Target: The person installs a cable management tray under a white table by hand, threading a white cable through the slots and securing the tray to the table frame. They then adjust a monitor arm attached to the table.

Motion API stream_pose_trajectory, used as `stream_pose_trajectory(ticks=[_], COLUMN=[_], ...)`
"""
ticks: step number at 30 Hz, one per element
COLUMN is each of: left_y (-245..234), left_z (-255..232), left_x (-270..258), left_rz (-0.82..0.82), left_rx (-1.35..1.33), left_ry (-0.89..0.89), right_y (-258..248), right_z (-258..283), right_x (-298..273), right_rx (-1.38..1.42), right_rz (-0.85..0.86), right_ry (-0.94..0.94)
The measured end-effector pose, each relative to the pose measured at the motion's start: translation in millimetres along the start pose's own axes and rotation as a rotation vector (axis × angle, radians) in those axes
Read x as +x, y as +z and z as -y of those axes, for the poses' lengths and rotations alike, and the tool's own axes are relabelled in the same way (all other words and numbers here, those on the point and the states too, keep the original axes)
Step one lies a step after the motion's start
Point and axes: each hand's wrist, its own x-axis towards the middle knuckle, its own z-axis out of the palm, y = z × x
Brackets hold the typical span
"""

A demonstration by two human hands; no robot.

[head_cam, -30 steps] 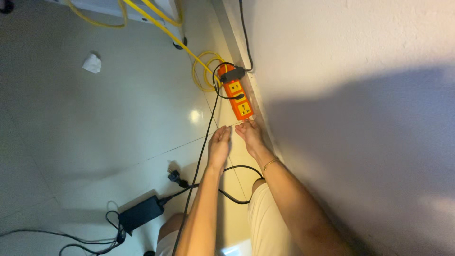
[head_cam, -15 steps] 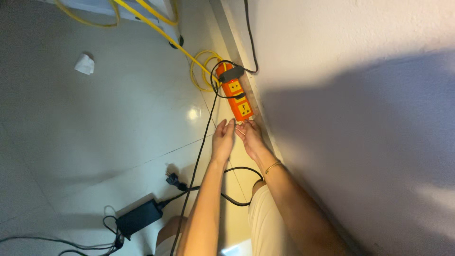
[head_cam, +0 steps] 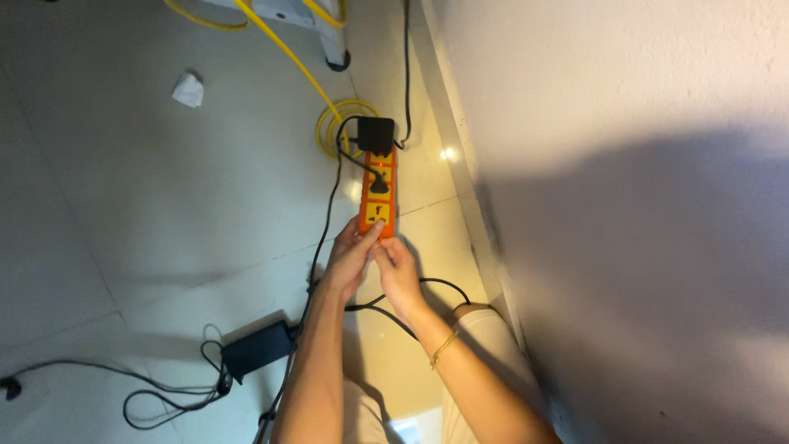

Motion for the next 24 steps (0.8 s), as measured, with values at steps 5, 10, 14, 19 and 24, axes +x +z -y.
stream_pose_trajectory(ticks=[5, 10, 14, 19, 24], left_y=[-32.6, -82.2, -117.2, -145.2, -184.6], left_z=[6.0, 12.1, 18.0, 5.2, 7.5], left_x=[-40.9, -68.9, -81.4, -97.7, -93.4], left_rz=[0.063, -0.061, -0.111, -0.215, -0.381], left_rx=[-0.263, -0.315, -0.309, -0.297, -0.246], left_ry=[-0.029, -0.026, 0.000, 0.051, 0.097], right_y=[-8.3, -59.9, -82.8, -70.8, -43.9], right_z=[-21.7, -36.7, -38.8, -39.9, -26.2], right_x=[-26.0, -30.4, -30.5, -27.1, -25.5], right_rx=[-0.033, -0.098, -0.175, -0.193, -0.290], right_rz=[0.276, 0.244, 0.202, 0.268, 0.368], right_ry=[-0.005, 0.090, 0.144, 0.193, 0.235])
